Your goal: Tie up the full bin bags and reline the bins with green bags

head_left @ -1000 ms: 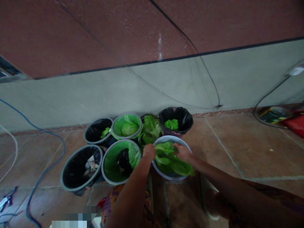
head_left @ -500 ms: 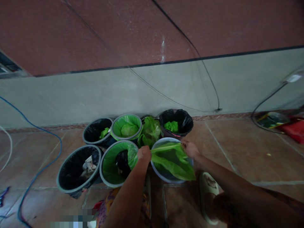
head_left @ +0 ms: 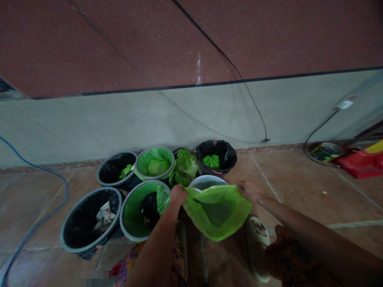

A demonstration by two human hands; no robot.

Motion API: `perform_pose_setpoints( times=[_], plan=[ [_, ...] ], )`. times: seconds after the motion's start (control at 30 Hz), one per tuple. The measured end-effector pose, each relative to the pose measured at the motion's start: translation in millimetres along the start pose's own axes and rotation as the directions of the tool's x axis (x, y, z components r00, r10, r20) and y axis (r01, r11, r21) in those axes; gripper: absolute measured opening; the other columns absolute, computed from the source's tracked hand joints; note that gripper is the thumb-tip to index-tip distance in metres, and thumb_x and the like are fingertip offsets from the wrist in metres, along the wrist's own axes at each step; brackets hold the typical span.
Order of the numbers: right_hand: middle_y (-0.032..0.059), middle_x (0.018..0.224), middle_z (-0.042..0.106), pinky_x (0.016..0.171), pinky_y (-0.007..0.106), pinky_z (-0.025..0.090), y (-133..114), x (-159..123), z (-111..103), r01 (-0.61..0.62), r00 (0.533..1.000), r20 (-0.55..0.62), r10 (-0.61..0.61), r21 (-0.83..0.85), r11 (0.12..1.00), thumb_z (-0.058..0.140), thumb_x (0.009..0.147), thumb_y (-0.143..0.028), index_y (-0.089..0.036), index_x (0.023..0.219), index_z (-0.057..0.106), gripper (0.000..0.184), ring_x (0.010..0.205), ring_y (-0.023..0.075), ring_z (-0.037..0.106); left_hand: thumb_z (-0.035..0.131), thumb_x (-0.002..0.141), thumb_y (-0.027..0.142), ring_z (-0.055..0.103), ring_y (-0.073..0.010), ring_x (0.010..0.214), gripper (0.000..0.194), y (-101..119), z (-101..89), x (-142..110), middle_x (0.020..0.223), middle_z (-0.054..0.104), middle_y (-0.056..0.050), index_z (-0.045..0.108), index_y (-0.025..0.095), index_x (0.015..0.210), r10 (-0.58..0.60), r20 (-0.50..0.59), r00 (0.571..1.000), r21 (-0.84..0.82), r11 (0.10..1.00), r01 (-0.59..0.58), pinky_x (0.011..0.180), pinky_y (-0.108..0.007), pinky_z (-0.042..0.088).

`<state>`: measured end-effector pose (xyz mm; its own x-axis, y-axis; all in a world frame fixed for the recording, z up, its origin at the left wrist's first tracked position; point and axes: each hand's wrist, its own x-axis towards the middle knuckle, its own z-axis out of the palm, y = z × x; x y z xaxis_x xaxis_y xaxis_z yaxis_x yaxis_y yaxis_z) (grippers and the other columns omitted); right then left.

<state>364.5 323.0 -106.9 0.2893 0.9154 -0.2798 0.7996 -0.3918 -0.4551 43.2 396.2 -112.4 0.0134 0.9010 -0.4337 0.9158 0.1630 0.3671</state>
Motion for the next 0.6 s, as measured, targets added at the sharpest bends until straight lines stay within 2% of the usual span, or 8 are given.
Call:
perform_pose_setpoints(
  times=[0.1,0.17,0.2,0.27,0.33,0.4,0.5,0.6],
  plan=[
    [0.0118,0.079,0.072,0.067,0.029,0.044,2,-3,-7,-0.051,0.995,0.082,0.058,-0.091,0.995,0.054,0.08,-0.009,-0.014,0.074,0.074,0.021,0.075,0.0209,0.066,0.057,0.083,0.019,0.069,-0.0219,0.105,0.031,4,2.2,-2,0.11,0.075,-0.012,0.072,0.013,0.109,0.048,0.018,0.999,-0.001,0.999,-0.048,0.086,-0.026,0.05],
    [0.0123,0.075,0.072,0.068,0.032,0.047,0,-6,-8,-0.061,0.982,0.171,0.086,-0.146,0.987,0.064,0.071,-0.007,-0.013,0.07,0.073,0.011,0.074,0.0246,0.067,0.059,0.082,0.021,0.069,-0.0214,0.103,0.03,5,1.7,-2,0.108,0.075,-0.011,0.072,0.013,0.108,0.063,0.024,0.998,-0.01,0.998,-0.063,0.085,-0.026,0.051],
    [0.0144,0.078,0.072,0.071,0.034,0.048,-3,-8,-8,-0.052,0.98,0.182,0.081,-0.158,0.986,0.066,0.067,-0.005,-0.012,0.074,0.073,0.012,0.077,0.0275,0.068,0.059,0.081,0.02,0.069,-0.0208,0.102,0.029,6,1.1,-2,0.107,0.075,-0.01,0.073,0.014,0.107,0.073,0.03,0.997,-0.015,0.997,-0.072,0.084,-0.025,0.051],
    [0.0211,0.095,0.072,0.079,0.04,0.049,-13,-10,-3,-0.028,0.989,0.137,0.051,-0.167,0.986,0.065,0.066,-0.003,-0.01,0.095,0.074,0.031,0.092,0.0328,0.068,0.059,0.08,0.018,0.069,-0.0195,0.102,0.029,8,-0.4,-2,0.107,0.076,-0.008,0.073,0.015,0.105,0.097,0.043,0.994,-0.026,0.995,-0.096,0.084,-0.024,0.051],
    [0.0224,0.118,0.068,0.09,0.039,0.048,-31,-12,7,0.063,0.991,0.127,-0.047,-0.119,0.991,0.058,0.07,-0.002,-0.01,0.12,0.066,0.05,0.108,0.0309,0.065,0.058,0.08,0.016,0.068,-0.0188,0.103,0.03,11,-1.8,-3,0.108,0.075,-0.008,0.073,0.016,0.106,0.118,0.047,0.992,-0.032,0.993,-0.116,0.086,-0.024,0.05],
    [0.016,0.132,0.063,0.097,0.031,0.047,-57,-15,23,0.191,0.965,0.182,-0.191,0.018,0.982,0.056,0.073,-0.003,-0.013,0.132,0.059,0.06,0.117,0.0239,0.061,0.058,0.082,0.016,0.068,-0.0189,0.105,0.03,16,-2.9,-4,0.109,0.075,-0.008,0.073,0.017,0.108,0.121,0.044,0.992,-0.026,0.992,-0.12,0.088,-0.024,0.05],
    [0.0136,0.135,0.062,0.102,0.036,0.046,-97,-22,48,0.286,0.912,0.236,-0.335,0.218,0.933,0.065,0.077,-0.019,-0.014,0.135,0.057,0.059,0.12,0.0256,0.06,0.057,0.084,0.019,0.067,-0.0193,0.108,0.03,21,-4.2,-5,0.11,0.075,-0.008,0.074,0.018,0.108,0.128,0.033,0.991,0.014,0.992,-0.128,0.09,-0.024,0.049],
    [0.0138,0.12,0.069,0.097,0.038,0.046,-121,-26,59,0.297,0.928,0.209,-0.309,0.086,0.951,0.067,0.08,-0.028,-0.015,0.12,0.067,0.041,0.111,0.0289,0.063,0.055,0.087,0.02,0.067,-0.019,0.109,0.029,20,-4.2,-6,0.11,0.075,-0.008,0.073,0.018,0.109,0.16,0.024,0.987,0.065,0.985,-0.161,0.093,-0.023,0.049]
  ],
)
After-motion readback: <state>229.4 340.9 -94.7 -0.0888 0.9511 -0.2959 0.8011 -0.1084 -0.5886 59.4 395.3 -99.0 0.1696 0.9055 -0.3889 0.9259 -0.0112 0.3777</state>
